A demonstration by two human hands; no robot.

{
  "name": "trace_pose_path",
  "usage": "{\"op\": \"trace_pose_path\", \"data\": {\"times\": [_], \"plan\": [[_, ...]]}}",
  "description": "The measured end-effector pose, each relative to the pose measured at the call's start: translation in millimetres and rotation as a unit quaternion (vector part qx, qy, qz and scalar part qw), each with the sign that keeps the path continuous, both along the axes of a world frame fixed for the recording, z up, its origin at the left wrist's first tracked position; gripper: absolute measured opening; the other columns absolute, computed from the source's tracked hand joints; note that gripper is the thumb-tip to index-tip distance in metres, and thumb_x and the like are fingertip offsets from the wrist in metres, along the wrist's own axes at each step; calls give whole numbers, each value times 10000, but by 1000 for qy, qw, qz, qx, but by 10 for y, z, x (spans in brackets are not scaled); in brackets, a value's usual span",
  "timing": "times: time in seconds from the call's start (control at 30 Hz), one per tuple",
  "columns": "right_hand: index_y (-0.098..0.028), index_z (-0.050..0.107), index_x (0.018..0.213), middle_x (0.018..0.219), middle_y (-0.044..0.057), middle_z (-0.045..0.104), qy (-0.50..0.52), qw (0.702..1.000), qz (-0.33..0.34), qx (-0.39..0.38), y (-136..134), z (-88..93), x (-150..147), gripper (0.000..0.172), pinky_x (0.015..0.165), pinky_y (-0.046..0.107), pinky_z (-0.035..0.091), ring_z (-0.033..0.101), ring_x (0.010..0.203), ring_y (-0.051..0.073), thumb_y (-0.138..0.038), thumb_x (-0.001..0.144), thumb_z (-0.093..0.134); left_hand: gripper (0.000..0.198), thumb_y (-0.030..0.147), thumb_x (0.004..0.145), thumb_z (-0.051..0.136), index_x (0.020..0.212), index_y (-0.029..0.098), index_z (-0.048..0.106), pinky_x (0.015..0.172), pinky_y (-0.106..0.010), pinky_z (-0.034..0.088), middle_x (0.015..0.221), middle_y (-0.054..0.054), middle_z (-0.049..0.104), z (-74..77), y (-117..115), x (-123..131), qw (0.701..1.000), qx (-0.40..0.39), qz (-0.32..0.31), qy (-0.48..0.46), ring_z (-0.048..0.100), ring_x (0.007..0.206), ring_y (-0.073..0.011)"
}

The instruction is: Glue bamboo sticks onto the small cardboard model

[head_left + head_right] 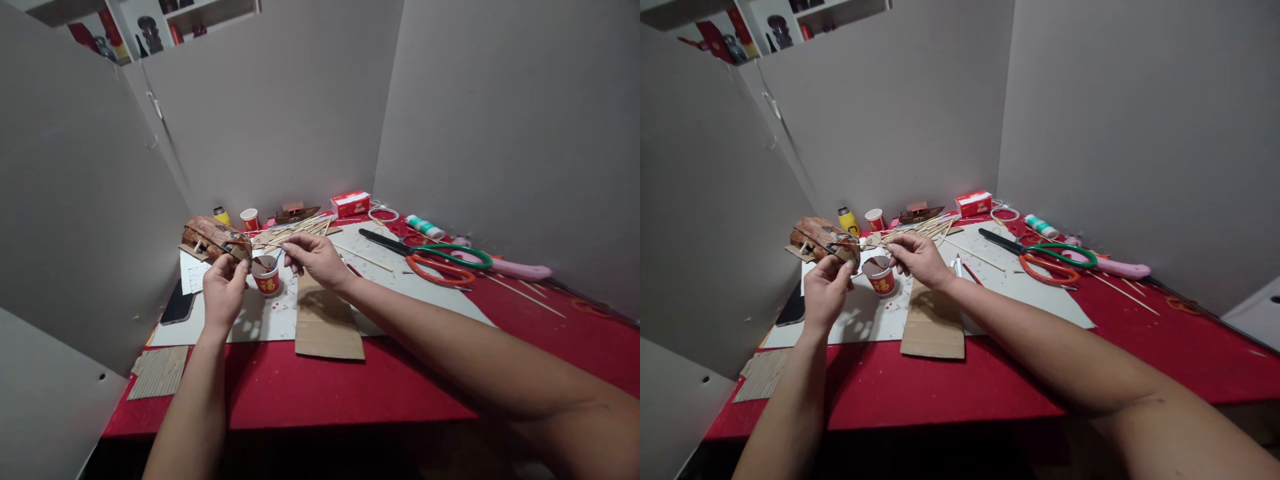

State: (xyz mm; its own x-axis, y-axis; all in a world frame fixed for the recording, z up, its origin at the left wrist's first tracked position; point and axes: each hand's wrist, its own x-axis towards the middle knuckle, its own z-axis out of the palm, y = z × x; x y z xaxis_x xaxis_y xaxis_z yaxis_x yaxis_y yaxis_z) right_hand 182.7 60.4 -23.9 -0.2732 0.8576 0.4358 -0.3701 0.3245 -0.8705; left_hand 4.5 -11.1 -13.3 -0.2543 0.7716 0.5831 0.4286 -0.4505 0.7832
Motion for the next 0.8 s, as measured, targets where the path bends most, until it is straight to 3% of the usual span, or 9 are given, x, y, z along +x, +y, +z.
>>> {"op": "trace_pose_path", "data": {"times": [0.2, 0.5, 0.8], "plan": [[-183, 695, 814, 539, -37, 660, 13, 1000, -25, 7, 5, 42, 13, 294, 345, 164, 365, 510, 384, 61, -446, 705, 769, 226, 308, 832, 638, 654, 195, 556, 504, -210, 349, 570, 27, 533, -56, 4, 42, 998, -4, 16, 69, 468, 516, -103], [-180, 717, 817, 535, -37, 662, -45, 998, 20, 39, 69, 15, 91, 244, 352, 168, 373, 511, 379, 60, -410, 742, 749, 193, 310, 784, 684, 671, 195, 577, 495, -208, 354, 589, 25, 555, -35, 19, -34, 1000, -7, 5, -3, 461, 506, -100], [-177, 710, 816, 530, -37, 651, -8, 999, -8, 31, 60, 57, 66, 256, 344, 165, 341, 504, 376, 60, -414, 736, 759, 220, 324, 813, 660, 666, 200, 553, 484, -212, 371, 603, 9, 580, -59, 6, 31, 999, -19, -10, 41, 486, 512, -106]]}}
